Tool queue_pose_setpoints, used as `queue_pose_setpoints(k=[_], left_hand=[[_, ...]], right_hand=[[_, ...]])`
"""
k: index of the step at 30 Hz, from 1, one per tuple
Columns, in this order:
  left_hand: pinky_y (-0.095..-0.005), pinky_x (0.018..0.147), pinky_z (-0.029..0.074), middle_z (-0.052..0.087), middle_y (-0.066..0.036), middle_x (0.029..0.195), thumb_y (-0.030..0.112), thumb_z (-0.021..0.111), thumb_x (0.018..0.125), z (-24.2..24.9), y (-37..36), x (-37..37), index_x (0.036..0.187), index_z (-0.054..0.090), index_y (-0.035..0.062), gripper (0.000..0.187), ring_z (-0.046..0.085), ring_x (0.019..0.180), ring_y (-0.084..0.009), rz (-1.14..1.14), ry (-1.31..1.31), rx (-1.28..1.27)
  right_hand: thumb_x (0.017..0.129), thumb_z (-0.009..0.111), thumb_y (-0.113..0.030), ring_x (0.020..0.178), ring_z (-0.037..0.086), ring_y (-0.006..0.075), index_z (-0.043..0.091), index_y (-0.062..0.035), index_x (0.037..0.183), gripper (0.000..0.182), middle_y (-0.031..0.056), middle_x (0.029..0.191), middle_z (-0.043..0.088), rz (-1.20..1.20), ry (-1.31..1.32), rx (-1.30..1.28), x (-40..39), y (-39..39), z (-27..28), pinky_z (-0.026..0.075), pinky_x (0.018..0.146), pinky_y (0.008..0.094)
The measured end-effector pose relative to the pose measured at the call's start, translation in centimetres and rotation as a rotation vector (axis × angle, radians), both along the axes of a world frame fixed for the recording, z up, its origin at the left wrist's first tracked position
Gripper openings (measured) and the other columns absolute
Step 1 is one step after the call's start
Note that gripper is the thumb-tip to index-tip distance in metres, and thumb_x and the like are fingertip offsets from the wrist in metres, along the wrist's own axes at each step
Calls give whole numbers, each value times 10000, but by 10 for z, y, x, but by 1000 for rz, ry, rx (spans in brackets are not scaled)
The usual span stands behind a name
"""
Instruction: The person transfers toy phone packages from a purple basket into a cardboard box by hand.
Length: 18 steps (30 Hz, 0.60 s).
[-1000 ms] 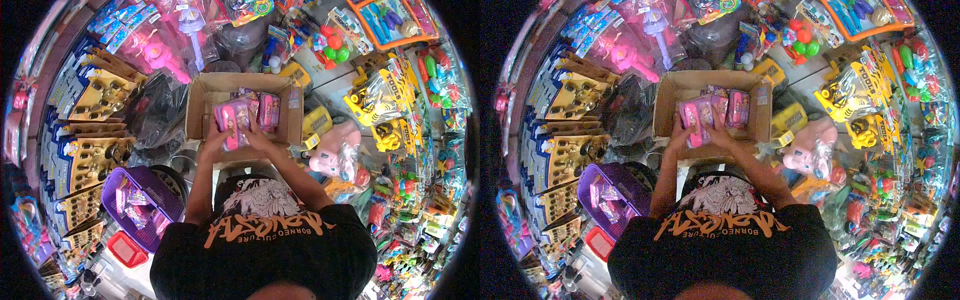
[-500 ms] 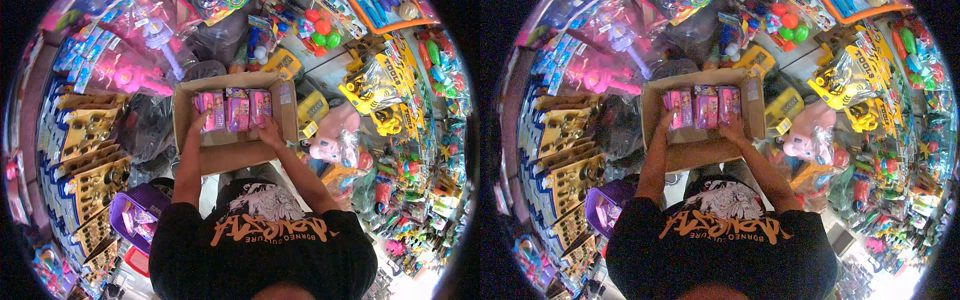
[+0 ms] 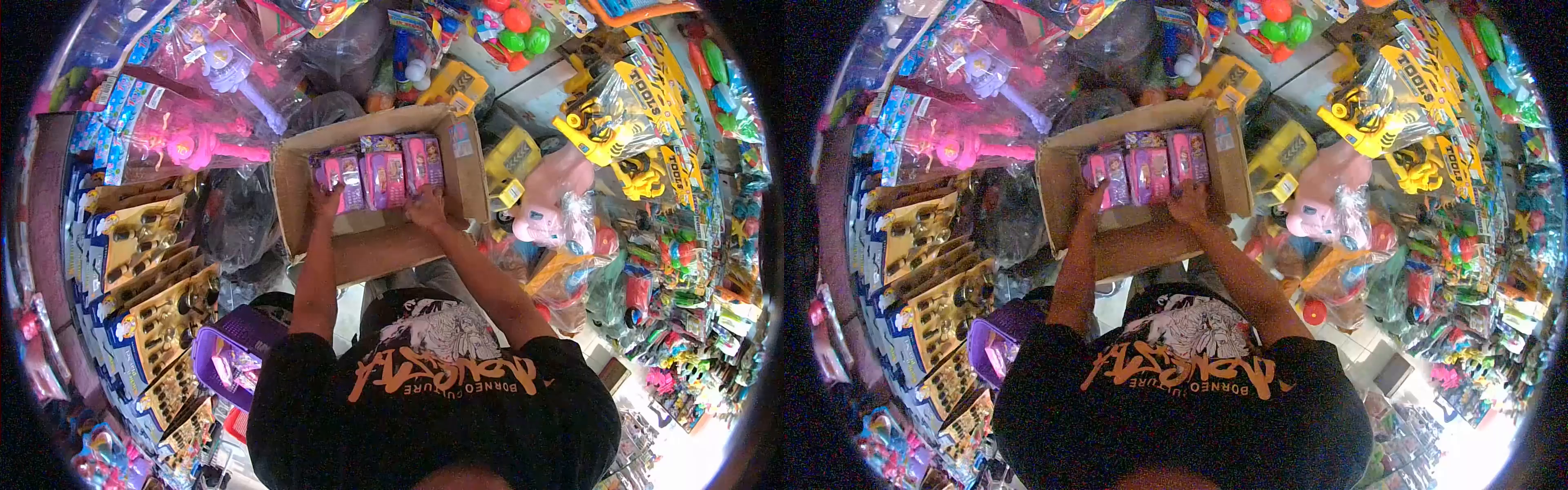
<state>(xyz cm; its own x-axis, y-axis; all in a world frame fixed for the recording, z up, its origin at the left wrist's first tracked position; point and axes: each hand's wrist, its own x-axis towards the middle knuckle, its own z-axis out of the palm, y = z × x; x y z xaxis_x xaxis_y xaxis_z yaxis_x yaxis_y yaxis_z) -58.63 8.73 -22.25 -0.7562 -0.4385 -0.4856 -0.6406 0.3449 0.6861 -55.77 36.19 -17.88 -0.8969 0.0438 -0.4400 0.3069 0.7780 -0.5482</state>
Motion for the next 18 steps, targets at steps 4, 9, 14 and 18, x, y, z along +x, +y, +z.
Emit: queue_pose_setpoints(k=[4, 9, 14, 18], left_hand=[[-425, 1023, 269, 320, -239, 1333, 539, 689, 637, -6, 3, 15, 1334, 192, -71, 1051, 322, 1245, -359, 99, -130, 24], [-409, 783, 424, 436, -132, 1255, 619, 538, 711, 42, 11, 23, 1326, 343, 174, 784, 469, 1032, -265, 552, -389, 602], [-449, 792, 404, 516, -16, 1179, 622, 450, 744, 71, 13, 32, 1162, 510, 201, 596, 445, 1089, -248, 528, -70, 972], [-488, 991, 231, 213, -70, 1432, 581, 522, 729, 69, 18, 40, 1370, 262, 180, 800, 217, 1279, -316, 471, -184, 804]], right_hand=[[790, 602, -353, 988, 540, 237, 333, -90, 1290, 627, 170, 1036, 583, 61, -232, -251, -11, -24, 67, 430, 839, 371], [810, 586, -277, 1000, 533, 219, 201, -29, 1367, 721, 147, 1069, 575, 100, -186, -532, 0, -41, -46, 422, 855, 326], [815, 572, -286, 1036, 512, 218, 173, -116, 1409, 735, 145, 1181, 516, 216, -139, -527, -4, -46, -20, 403, 886, 324], [812, 574, -300, 1075, 486, 204, 242, -156, 1398, 689, 136, 1228, 484, 107, -286, -547, -5, -45, 43, 403, 893, 328]])
